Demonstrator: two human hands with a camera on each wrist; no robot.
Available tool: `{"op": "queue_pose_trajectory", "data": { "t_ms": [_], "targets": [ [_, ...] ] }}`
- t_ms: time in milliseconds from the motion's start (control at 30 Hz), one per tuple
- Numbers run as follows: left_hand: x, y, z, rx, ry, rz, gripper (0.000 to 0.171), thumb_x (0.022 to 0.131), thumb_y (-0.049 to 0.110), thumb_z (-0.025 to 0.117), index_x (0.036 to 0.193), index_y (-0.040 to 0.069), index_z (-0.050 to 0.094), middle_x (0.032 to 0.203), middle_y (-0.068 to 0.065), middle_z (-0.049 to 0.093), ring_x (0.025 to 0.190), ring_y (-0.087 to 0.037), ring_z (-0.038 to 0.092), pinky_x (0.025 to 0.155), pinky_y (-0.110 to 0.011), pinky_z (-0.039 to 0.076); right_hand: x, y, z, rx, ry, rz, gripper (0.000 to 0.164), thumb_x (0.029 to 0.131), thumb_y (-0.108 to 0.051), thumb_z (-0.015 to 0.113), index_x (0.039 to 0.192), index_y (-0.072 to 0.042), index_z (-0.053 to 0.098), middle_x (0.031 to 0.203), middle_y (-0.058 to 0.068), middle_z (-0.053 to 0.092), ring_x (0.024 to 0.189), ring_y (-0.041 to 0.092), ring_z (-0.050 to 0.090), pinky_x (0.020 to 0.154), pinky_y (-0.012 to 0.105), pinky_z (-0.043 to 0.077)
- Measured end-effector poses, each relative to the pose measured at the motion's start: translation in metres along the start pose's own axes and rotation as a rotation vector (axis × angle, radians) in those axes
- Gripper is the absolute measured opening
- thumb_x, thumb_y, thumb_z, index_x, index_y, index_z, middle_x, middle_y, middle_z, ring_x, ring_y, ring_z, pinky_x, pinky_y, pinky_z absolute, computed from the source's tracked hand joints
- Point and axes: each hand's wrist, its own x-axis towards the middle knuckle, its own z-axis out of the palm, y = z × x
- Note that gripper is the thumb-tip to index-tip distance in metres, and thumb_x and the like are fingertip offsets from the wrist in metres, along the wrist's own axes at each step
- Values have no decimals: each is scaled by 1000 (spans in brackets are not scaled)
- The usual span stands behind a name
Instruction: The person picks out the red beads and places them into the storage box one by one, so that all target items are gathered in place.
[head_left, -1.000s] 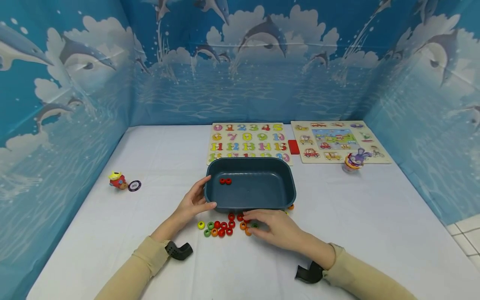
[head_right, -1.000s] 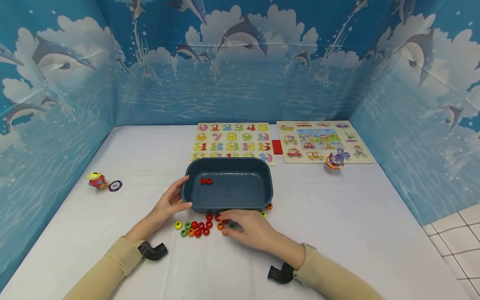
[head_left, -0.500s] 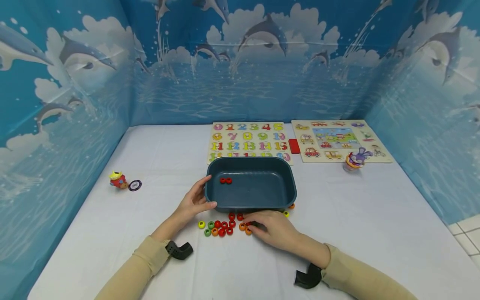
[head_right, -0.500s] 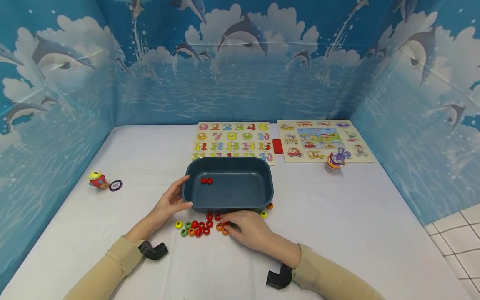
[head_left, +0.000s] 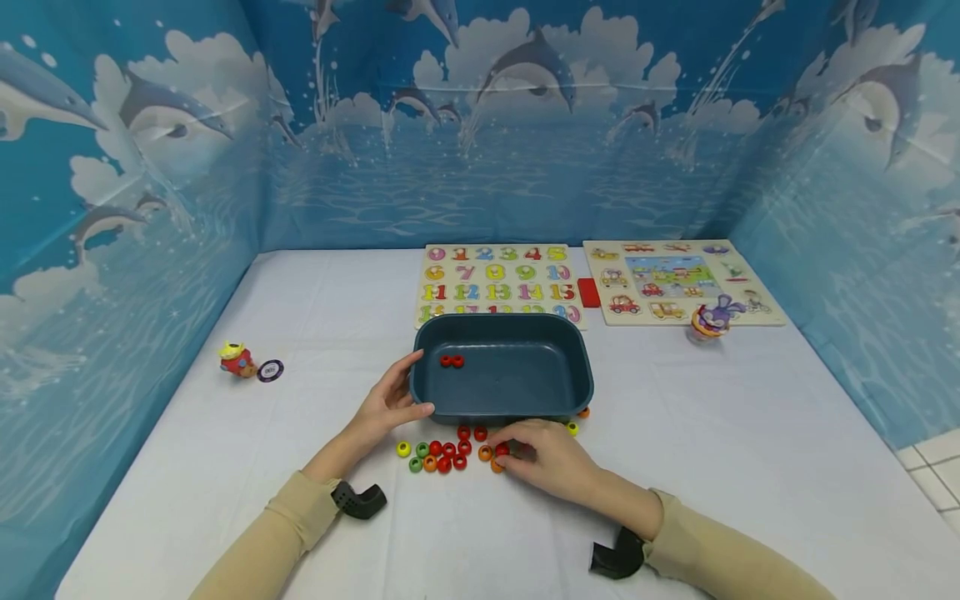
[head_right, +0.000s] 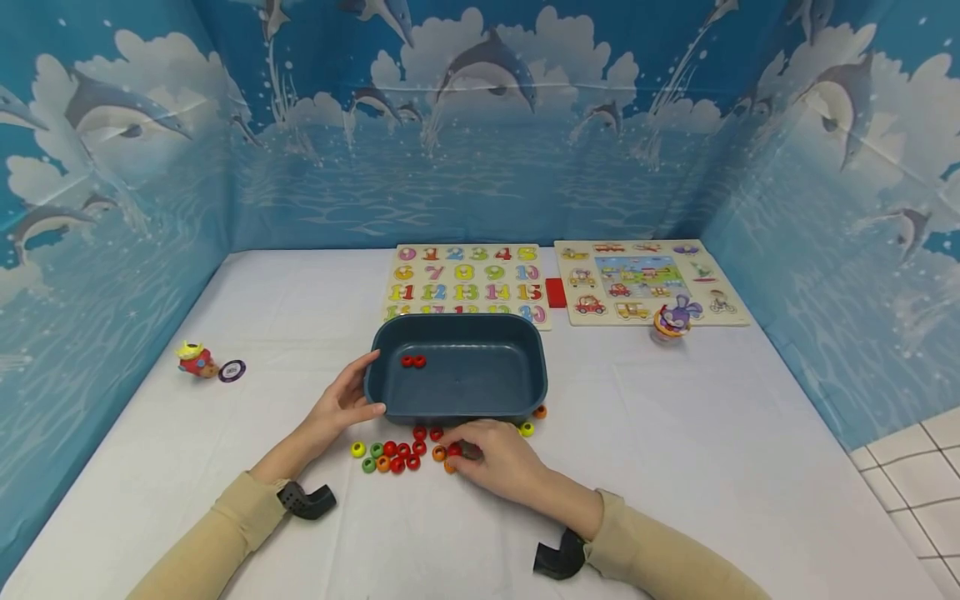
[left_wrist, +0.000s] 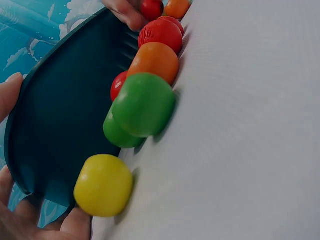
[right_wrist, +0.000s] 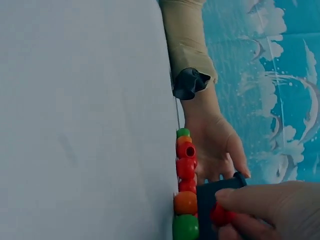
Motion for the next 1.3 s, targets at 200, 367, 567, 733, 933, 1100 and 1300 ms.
{"op": "queue_pose_trajectory", "data": {
  "t_ms": [200, 367, 567, 733, 933, 1100, 1300],
  "targets": [
    [1, -6, -3, -8, 0, 3, 78, 79, 3, 67, 142, 11, 21, 144, -15, 21, 128, -33, 25, 101, -40, 30, 23, -24, -31, 100, 75, -200, 28, 74, -12, 73, 101, -17, 66, 101, -9, 63, 89, 6, 56, 73, 24, 50],
    [1, -9, -4, -7, 7, -19, 78, 79, 2, 66, 142, 14, 21, 144, -12, 21, 128, -31, 25, 101, -39, 29, 73, -25, -63, 121, 100, -314, 30, 74, -10, 73, 102, -16, 65, 102, -5, 62, 94, 9, 55, 79, 27, 48],
    [3, -14, -5, 7, 13, -15, 77, 78, 12, 70, 141, 20, 25, 144, -4, 23, 129, -23, 27, 101, -32, 31, 135, 8, -74, 226, -46, -165, 32, 76, -9, 71, 106, -10, 62, 102, 1, 60, 89, 13, 57, 76, 28, 50],
    [3, -15, -5, 10, 13, -15, 76, 77, 14, 71, 139, 25, 28, 144, 0, 24, 128, -20, 27, 100, -30, 31, 161, 38, -59, 229, -264, -26, 32, 76, -6, 70, 107, -6, 62, 102, 6, 61, 89, 16, 58, 77, 27, 50],
    [2, -15, -5, 6, 4, -3, 78, 78, 13, 70, 141, 19, 25, 145, -5, 21, 129, -22, 25, 101, -32, 30, 165, 57, -34, 111, -428, -3, 32, 76, -1, 68, 108, -5, 61, 100, 7, 61, 89, 12, 58, 76, 21, 50],
    [3, -14, -5, -2, -8, 13, 79, 78, 12, 69, 141, 16, 23, 146, -7, 18, 131, -24, 22, 101, -33, 29, 164, 62, -25, 68, -437, 31, 34, 75, 1, 69, 107, -8, 61, 98, 2, 60, 88, 12, 57, 75, 21, 49],
    [2, -14, -5, 11, 4, -7, 79, 77, 15, 70, 141, 19, 24, 145, -4, 20, 130, -21, 24, 100, -29, 30, 165, 65, -21, 26, -464, 42, 38, 73, 1, 71, 107, -10, 61, 97, 0, 58, 87, 11, 56, 74, 19, 49]
  ]
}}
